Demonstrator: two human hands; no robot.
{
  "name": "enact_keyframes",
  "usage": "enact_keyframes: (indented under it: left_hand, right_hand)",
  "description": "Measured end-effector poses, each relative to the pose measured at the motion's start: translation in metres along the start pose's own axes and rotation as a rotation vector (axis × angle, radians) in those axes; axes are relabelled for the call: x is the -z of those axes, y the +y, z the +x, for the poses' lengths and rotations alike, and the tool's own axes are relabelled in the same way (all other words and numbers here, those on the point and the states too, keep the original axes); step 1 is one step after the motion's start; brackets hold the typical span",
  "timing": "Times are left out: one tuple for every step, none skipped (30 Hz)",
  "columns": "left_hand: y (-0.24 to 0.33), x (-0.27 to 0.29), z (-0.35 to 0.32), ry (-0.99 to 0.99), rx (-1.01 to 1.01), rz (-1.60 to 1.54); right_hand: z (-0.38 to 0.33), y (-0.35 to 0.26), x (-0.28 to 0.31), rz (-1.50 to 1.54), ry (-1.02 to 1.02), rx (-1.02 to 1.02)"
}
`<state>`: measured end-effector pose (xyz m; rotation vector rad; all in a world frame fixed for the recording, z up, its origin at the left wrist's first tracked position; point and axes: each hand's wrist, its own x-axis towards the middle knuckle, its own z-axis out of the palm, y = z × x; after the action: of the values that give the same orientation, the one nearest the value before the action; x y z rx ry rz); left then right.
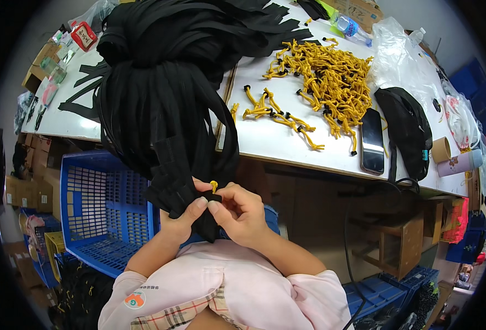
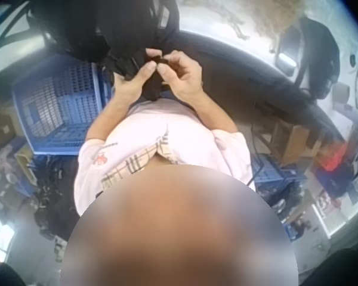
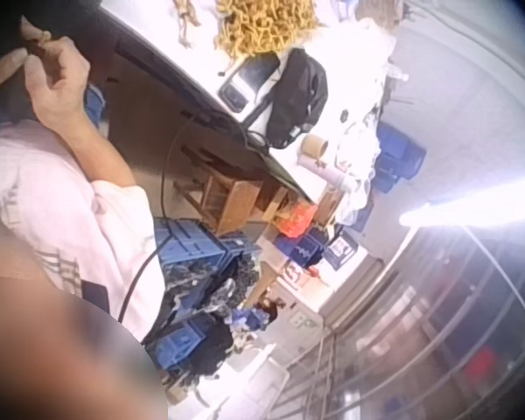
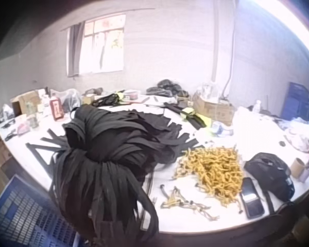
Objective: Attaching yellow zipper pulls to black fabric strips.
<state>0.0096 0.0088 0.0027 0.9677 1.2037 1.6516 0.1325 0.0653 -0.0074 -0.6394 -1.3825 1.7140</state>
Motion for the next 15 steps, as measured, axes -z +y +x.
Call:
enact_keyframes:
  left_hand:
    - [0.001, 0.001, 0.0, -0.029, -0.03, 0.06]
    - [0.002, 0.002, 0.0, -0.057, -0.06, 0.121]
    - [0.005, 0.002, 0.0, -0.057, -0.058, 0.121]
    - [0.009, 0.002, -0.001, -0.081, -0.033, 0.141]
    - [0.011, 0.002, -0.002, -0.105, -0.011, 0.161]
    - [0.009, 0.003, -0.001, -0.104, -0.011, 0.162]
    - [0.005, 0.004, 0.0, -0.121, -0.069, 0.206]
    - [0.003, 0.004, 0.001, -0.142, -0.126, 0.25]
    - [0.004, 0.003, 0.001, -0.144, -0.127, 0.25]
    - [0.004, 0.001, 0.001, -0.097, -0.002, 0.143]
    - [0.005, 0.001, 0.0, -0.046, 0.124, 0.039]
    - [0.004, 0.002, 0.0, -0.045, 0.125, 0.041]
    - [0.001, 0.004, 0.0, -0.003, 0.117, 0.065]
    - [-0.003, 0.005, -0.001, 0.039, 0.107, 0.087]
    - [-0.008, 0.002, -0.002, 0.039, -0.044, 0.128]
  right_hand:
    - [0.001, 0.004, 0.004, -0.075, -0.082, 0.071]
    - [0.001, 0.006, 0.007, -0.15, -0.164, 0.141]
    - [0.0, 0.005, 0.01, -0.149, -0.164, 0.14]
    - [-0.002, 0.004, 0.012, 0.0, -0.177, -0.016]
    - [-0.003, 0.003, 0.013, 0.148, -0.191, -0.17]
    - [-0.004, 0.003, 0.012, 0.148, -0.192, -0.17]
    - [-0.006, 0.003, 0.011, 0.244, -0.142, -0.261]
    - [-0.007, 0.003, 0.011, 0.341, -0.089, -0.351]
    - [-0.006, 0.004, 0.011, 0.341, -0.087, -0.349]
    - [-0.005, 0.007, 0.01, -0.005, -0.061, 0.015]
    - [-0.003, 0.008, 0.007, -0.347, -0.035, 0.376]
    - [-0.001, 0.004, 0.005, -0.345, -0.035, 0.376]
    - [0.004, -0.005, 0.002, -0.387, -0.018, 0.355]
    - [0.008, -0.013, 0.0, -0.43, -0.002, 0.335]
    - [0.013, -0.018, 0.004, -0.424, -0.103, 0.197]
